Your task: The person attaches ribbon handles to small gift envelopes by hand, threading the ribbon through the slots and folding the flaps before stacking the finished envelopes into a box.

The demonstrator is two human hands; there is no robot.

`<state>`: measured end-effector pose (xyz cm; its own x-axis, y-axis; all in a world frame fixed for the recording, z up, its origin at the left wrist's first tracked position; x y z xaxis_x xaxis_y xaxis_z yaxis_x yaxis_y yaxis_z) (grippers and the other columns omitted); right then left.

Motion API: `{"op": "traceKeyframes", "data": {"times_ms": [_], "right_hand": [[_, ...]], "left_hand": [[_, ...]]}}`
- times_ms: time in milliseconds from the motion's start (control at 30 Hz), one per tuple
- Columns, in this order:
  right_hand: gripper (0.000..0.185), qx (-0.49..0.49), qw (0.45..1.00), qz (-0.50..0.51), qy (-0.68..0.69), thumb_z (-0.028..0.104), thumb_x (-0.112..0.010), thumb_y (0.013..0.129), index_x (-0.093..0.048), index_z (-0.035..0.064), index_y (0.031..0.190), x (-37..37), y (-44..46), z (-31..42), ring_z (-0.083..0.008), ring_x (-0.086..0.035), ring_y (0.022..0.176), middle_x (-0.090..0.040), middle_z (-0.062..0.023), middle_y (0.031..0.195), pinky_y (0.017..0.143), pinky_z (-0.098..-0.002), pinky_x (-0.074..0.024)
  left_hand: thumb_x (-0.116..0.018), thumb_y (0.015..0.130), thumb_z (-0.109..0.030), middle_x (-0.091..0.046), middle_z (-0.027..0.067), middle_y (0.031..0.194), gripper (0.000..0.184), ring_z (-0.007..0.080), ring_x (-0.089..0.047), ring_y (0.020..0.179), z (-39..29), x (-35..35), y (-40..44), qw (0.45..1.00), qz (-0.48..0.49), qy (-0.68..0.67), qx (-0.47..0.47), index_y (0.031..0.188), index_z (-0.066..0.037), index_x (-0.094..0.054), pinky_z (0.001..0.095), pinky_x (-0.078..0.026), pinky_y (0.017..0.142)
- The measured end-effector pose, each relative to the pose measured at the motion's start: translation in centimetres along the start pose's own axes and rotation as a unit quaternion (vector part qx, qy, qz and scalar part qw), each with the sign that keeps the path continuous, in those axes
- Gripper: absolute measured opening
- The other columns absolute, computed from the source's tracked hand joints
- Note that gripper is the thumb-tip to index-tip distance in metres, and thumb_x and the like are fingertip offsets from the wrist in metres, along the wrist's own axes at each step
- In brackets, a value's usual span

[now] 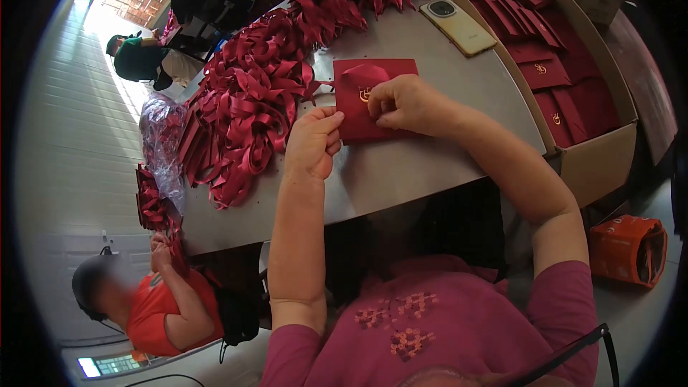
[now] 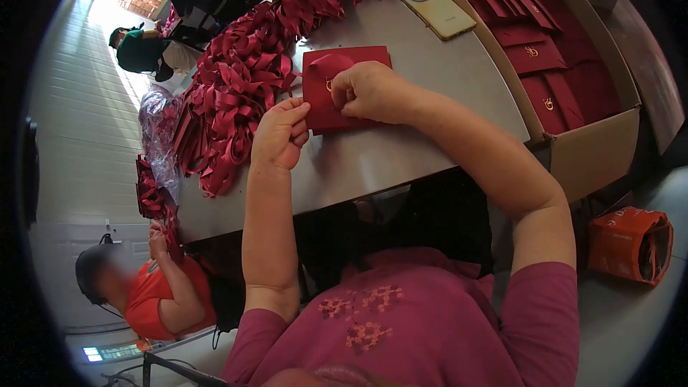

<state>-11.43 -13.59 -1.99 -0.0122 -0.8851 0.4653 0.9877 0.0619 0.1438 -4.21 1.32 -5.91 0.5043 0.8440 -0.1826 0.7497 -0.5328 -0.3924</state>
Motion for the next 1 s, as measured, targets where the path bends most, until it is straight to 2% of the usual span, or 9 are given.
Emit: {"op": "traceKeyframes", "data": {"times_ms": [167, 233, 300, 367, 500, 567, 833, 933, 1000], "right_hand": [[0.015, -0.022, 0.999, -0.001, 0.047, 0.008, -0.069, 0.07, -0.068, 0.0013, 0.084, -0.2, 0.5, -1.7, -0.0166, -0.063, 0.068, -0.066, -0.0087, 0.074, 0.063, -0.0311, -0.0496], [0.015, -0.035, 0.999, 0.004, 0.039, 0.009, -0.069, 0.072, -0.068, 0.0005, 0.085, -0.2, 0.4, -1.6, -0.0152, -0.062, 0.067, -0.066, -0.0078, 0.074, 0.062, -0.03, -0.0499], [0.016, -0.089, 0.989, 0.031, 0.112, 0.009, -0.069, 0.074, -0.067, -0.0007, 0.086, -0.6, 0.3, -2.2, -0.0127, -0.062, 0.065, -0.066, -0.0063, 0.074, 0.059, -0.0273, -0.0503], [0.015, -0.087, 0.988, 0.041, 0.12, 0.008, -0.069, 0.075, -0.066, -0.0006, 0.087, -0.7, 0.4, -2.2, -0.0117, -0.061, 0.064, -0.066, -0.0057, 0.074, 0.058, -0.0263, -0.0501], [0.012, -0.097, 0.985, 0.041, 0.138, 0.004, -0.068, 0.075, -0.063, 0.0008, 0.085, -1.0, 0.5, -2.2, -0.0104, -0.061, 0.063, -0.064, -0.0048, 0.073, 0.057, -0.0249, -0.0497], [0.012, -0.109, 0.981, 0.037, 0.156, 0.004, -0.069, 0.075, -0.061, 0.0013, 0.084, -0.9, 0.4, -2.1, -0.0102, -0.06, 0.064, -0.063, -0.0045, 0.072, 0.057, -0.0247, -0.0495], [0.013, -0.093, 0.977, 0.059, 0.183, 0.004, -0.07, 0.075, -0.061, 0.0024, 0.083, -1.2, 0.5, -2.4, -0.0101, -0.059, 0.063, -0.063, -0.0037, 0.073, 0.057, -0.0246, -0.0486], [0.013, -0.112, 0.981, 0.071, 0.141, 0.005, -0.071, 0.075, -0.063, 0.0024, 0.085, -1.2, 0.3, -2.3, -0.0105, -0.061, 0.065, -0.064, -0.0038, 0.074, 0.058, -0.0241, -0.0497], [0.014, -0.143, 0.959, 0.051, 0.241, 0.006, -0.071, 0.075, -0.064, 0.0022, 0.087, -1.3, 0.2, -2.8, -0.0113, -0.063, 0.068, -0.064, -0.0046, 0.074, 0.06, -0.0239, -0.0514]], "left_hand": [[-0.061, 0.09, -0.008, -0.05, -0.0055, 0.07, 0.011, 0.0053, -0.043, 0.054, 0.5, -0.6, -0.7, 0.998, 0.056, 0.017, 0.026, 0.1, -0.004, -0.06, 0.0228, -0.035, 0.05], [-0.061, 0.09, -0.009, -0.051, -0.0042, 0.068, 0.008, 0.0065, -0.047, 0.055, 0.1, -0.8, -1.2, 0.999, 0.048, 0.006, 0.023, 0.097, -0.005, -0.06, 0.0235, -0.037, 0.05], [-0.061, 0.091, -0.01, -0.052, -0.0029, 0.067, 0.006, 0.0078, -0.05, 0.056, 0.0, -0.5, -1.3, 0.999, 0.039, -0.005, 0.018, 0.095, -0.005, -0.059, 0.0243, -0.038, 0.05], [-0.061, 0.092, -0.012, -0.054, -0.0021, 0.067, 0.006, 0.0079, -0.053, 0.057, 0.5, -0.2, -1.0, 0.998, 0.059, -0.014, 0.023, 0.094, -0.007, -0.059, 0.0229, -0.04, 0.051], [-0.06, 0.093, -0.013, -0.053, -0.003, 0.072, 0.009, 0.0071, -0.05, 0.056, 1.2, 0.0, -1.0, 0.995, 0.084, -0.005, 0.046, 0.099, -0.007, -0.059, 0.0217, -0.038, 0.051], [-0.06, 0.093, -0.013, -0.053, -0.004, 0.073, 0.007, 0.0063, -0.049, 0.054, 1.4, 0.3, -1.1, 0.997, 0.047, 0.011, 0.064, 0.099, -0.008, -0.058, 0.0205, -0.036, 0.049], [-0.063, 0.092, -0.014, -0.055, -0.006, 0.075, 0.009, 0.005, -0.051, 0.058, 1.3, -0.2, -1.0, 0.995, 0.081, -0.044, 0.044, 0.099, -0.01, -0.061, 0.0197, -0.036, 0.049], [-0.066, 0.09, -0.014, -0.058, -0.0049, 0.076, 0.01, 0.0059, -0.053, 0.059, 1.0, -0.1, -1.1, 0.995, 0.075, -0.05, 0.041, 0.098, -0.011, -0.062, 0.0203, -0.038, 0.05], [-0.067, 0.089, -0.014, -0.059, -0.0047, 0.077, 0.01, 0.0061, -0.053, 0.059, 0.7, -0.3, -1.3, 0.996, 0.066, -0.049, 0.041, 0.098, -0.011, -0.063, 0.0204, -0.038, 0.05]]}}
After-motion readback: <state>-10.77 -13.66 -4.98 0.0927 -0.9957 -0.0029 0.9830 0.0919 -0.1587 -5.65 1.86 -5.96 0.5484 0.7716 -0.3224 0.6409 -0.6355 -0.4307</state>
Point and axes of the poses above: each hand's wrist, its own y-axis towards the middle knuckle, its own x-axis out of the back of the hand, z = x × y, the point moved 9 cm from there along y, towards the middle knuckle
